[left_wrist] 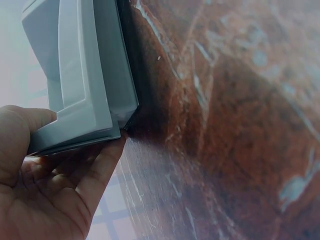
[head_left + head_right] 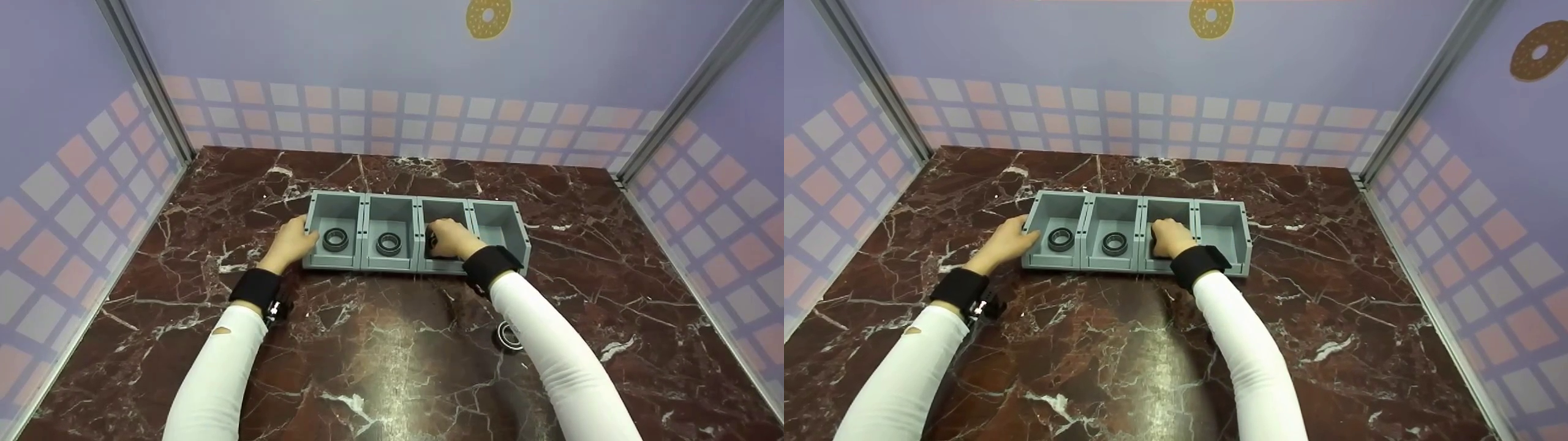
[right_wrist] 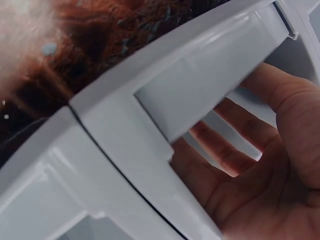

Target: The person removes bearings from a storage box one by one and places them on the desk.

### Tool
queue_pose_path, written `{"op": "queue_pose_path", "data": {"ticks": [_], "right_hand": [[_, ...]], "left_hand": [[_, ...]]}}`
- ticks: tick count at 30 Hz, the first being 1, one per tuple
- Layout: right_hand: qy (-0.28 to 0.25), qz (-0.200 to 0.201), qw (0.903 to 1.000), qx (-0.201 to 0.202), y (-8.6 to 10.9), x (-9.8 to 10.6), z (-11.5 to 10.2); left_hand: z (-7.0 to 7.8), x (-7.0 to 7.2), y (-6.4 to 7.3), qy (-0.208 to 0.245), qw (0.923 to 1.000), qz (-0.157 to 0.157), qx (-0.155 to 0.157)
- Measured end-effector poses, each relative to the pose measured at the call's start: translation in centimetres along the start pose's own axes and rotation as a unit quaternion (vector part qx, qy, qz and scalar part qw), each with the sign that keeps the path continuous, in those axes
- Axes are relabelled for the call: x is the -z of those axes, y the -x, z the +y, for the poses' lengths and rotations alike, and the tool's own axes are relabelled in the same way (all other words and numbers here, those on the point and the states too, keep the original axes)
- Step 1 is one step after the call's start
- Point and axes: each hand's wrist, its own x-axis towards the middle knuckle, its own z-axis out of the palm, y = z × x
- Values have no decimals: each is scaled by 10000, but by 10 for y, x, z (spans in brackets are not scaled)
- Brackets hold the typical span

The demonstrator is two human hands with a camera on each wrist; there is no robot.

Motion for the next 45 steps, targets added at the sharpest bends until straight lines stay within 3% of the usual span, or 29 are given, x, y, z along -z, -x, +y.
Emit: {"op": "queue_pose_path", "data": {"ticks": [26,45], "right_hand": [[-30,107,9999,-45,6,-3,-2],[-57,301,9993,233,5,-3,2]], "left_hand": [[-1,0,-1,38,9999,-77,88],[-3,-2,-2,18,9999,-77,80]]}}
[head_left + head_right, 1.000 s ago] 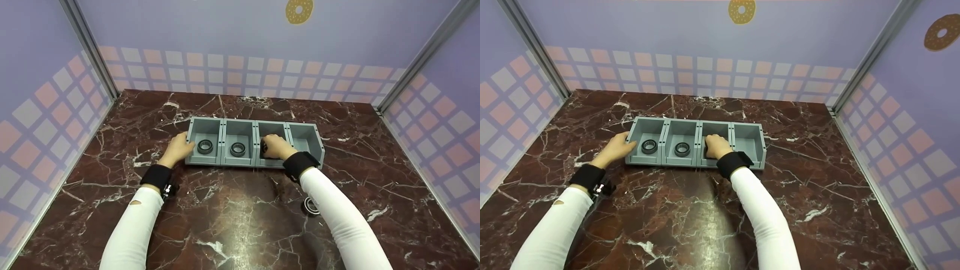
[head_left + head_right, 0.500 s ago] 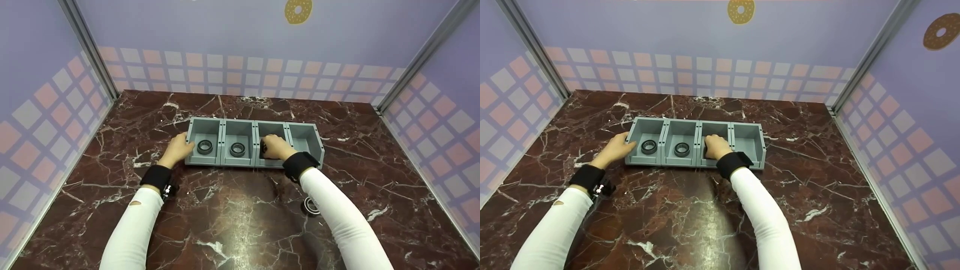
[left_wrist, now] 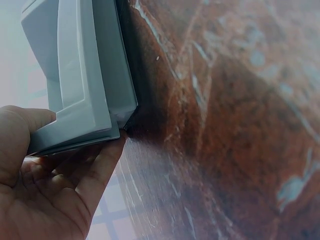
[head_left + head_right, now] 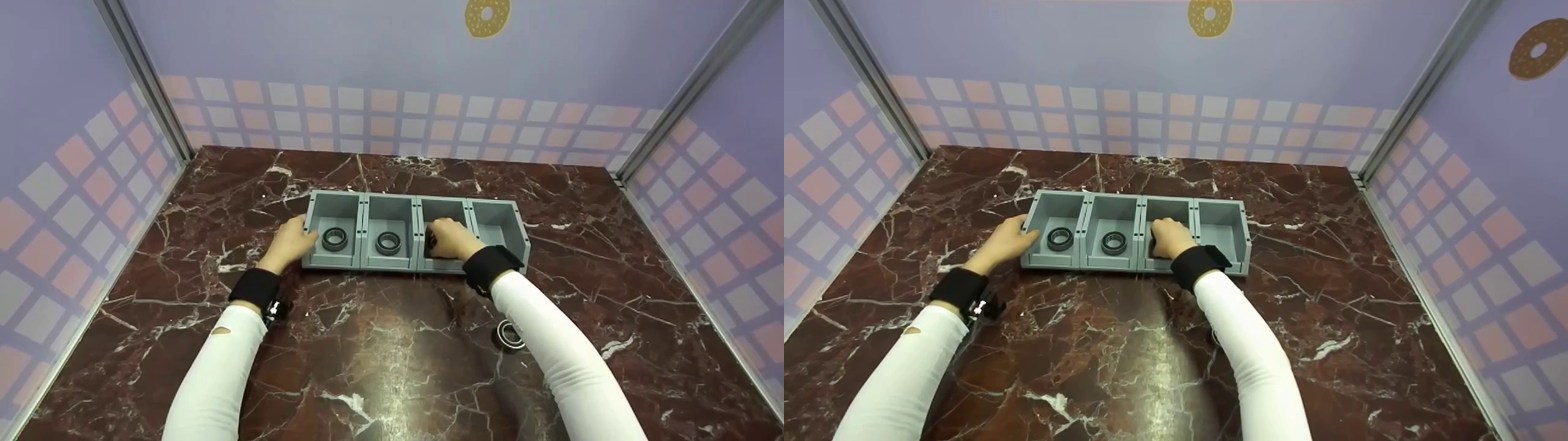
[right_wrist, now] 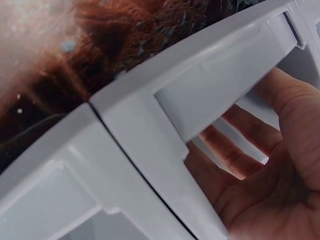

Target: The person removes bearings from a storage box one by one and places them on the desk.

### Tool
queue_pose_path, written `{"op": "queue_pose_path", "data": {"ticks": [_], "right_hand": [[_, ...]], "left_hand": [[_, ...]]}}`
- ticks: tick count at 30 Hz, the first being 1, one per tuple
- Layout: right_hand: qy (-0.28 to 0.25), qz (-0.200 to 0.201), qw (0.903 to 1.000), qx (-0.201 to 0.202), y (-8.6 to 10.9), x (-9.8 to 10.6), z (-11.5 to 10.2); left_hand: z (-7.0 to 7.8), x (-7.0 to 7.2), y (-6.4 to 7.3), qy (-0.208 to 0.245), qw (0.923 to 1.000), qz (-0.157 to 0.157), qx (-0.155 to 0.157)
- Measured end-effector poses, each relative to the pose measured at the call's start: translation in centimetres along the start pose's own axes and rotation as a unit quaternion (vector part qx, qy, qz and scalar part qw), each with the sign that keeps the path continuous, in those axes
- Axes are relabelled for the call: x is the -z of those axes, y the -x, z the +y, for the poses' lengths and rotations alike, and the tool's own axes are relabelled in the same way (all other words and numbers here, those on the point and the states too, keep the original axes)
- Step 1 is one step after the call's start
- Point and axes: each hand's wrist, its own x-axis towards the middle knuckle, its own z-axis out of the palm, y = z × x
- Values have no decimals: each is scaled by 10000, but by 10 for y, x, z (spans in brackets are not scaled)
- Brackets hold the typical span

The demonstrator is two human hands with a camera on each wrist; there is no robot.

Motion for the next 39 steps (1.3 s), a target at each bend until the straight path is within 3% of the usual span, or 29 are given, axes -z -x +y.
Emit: {"op": "queue_pose_path", "data": {"ticks": [39], "right_hand": [[-84,-246,9992,298,21,41,-15]], "left_hand": [[3,1,2,18,10000,61,-71]]}}
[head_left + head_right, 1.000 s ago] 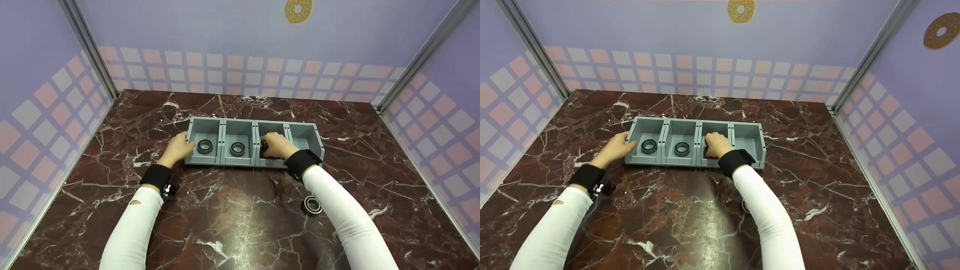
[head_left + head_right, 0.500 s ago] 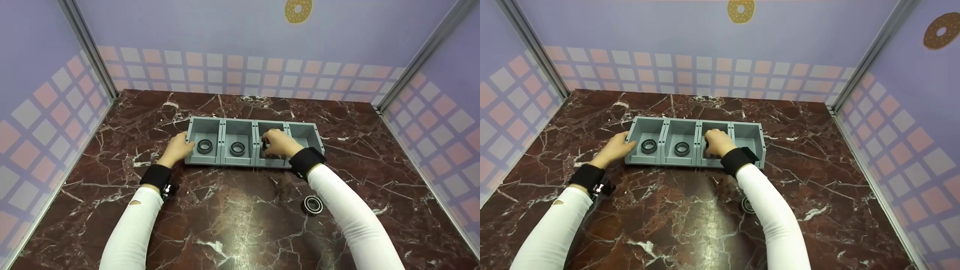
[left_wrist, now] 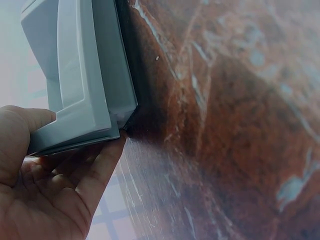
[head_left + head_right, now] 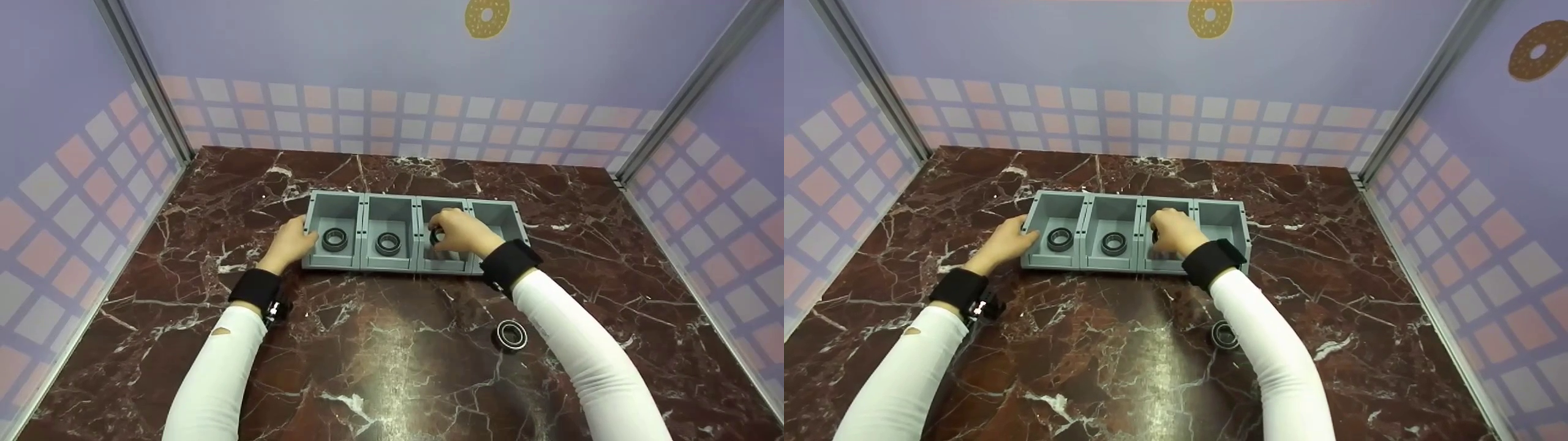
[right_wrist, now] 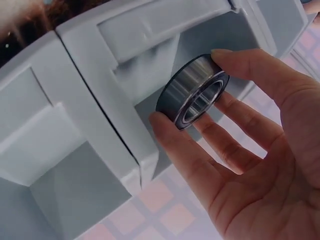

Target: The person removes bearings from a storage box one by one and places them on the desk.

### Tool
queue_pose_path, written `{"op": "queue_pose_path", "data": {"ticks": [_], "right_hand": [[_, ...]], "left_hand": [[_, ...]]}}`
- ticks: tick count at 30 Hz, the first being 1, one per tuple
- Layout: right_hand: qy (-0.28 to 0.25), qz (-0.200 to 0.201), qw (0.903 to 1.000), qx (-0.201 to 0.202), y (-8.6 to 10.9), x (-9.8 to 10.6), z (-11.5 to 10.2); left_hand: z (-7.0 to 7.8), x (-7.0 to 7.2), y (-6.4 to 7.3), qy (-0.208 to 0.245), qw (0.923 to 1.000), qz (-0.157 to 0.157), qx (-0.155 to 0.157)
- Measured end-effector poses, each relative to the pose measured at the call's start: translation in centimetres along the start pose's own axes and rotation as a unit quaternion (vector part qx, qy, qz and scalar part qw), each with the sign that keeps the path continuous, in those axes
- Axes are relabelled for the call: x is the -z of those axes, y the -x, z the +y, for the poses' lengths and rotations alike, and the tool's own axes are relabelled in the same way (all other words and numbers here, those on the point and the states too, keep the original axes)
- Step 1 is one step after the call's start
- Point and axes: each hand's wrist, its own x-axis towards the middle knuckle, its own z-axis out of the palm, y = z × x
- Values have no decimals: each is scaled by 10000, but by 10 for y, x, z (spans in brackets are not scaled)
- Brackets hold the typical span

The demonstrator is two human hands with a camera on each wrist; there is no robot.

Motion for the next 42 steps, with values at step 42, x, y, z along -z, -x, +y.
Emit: {"op": "queue_pose_path", "data": {"ticks": [42], "right_hand": [[44,334,9952,917,41,10,-16]], "left_hand": [[-2,-2,-1,-35,10000,59,7]]}}
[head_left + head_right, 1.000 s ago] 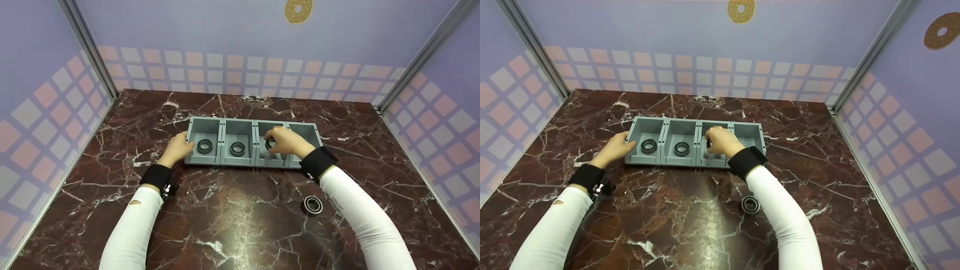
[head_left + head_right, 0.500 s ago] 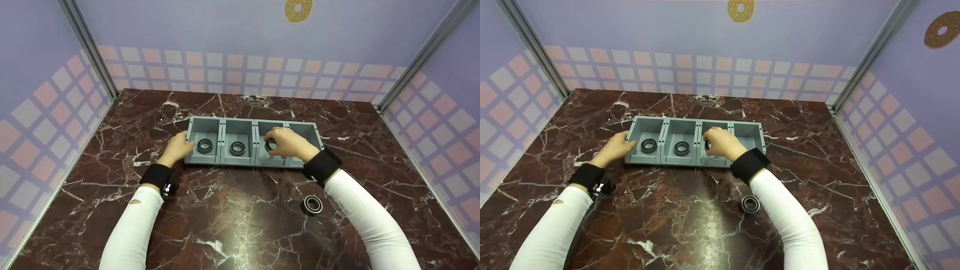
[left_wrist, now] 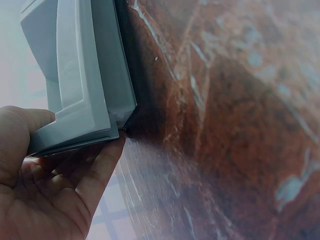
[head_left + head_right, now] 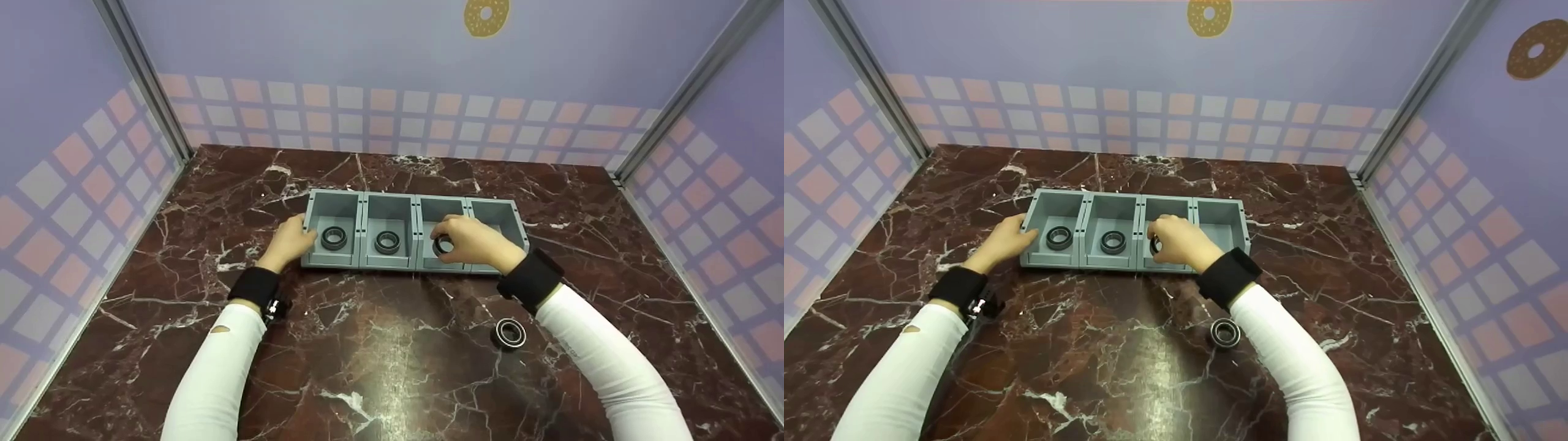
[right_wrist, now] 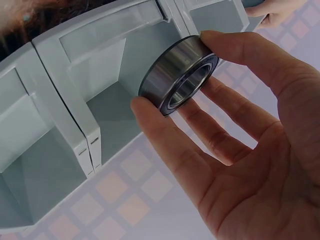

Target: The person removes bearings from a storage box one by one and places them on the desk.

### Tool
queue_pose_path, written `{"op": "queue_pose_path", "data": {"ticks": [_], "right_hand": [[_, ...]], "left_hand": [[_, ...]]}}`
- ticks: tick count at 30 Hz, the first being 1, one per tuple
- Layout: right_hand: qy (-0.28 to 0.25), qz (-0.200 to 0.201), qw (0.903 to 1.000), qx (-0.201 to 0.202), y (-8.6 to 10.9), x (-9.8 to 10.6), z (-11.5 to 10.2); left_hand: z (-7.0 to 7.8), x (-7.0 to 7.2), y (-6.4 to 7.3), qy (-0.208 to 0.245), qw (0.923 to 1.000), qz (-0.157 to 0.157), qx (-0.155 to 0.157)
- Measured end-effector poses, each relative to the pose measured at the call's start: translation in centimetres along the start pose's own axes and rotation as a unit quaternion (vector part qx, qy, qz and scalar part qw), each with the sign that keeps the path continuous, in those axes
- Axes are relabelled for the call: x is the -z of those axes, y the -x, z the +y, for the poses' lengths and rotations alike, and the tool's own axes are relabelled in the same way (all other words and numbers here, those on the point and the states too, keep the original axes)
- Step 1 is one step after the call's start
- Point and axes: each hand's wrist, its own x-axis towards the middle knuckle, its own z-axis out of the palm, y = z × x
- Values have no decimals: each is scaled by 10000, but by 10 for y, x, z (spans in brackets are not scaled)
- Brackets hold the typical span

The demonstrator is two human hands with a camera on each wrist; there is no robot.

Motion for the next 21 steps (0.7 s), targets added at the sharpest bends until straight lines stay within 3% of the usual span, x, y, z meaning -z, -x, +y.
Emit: {"op": "queue_pose_path", "data": {"ticks": [11,21], "right_hand": [[7,60,9998,201,10,-6,-1],[50,36,9996,258,16,-13,-4]], "left_hand": [[1,1,0,35,9999,-118,49],[2,0,0,-27,10000,-21,37]]}}
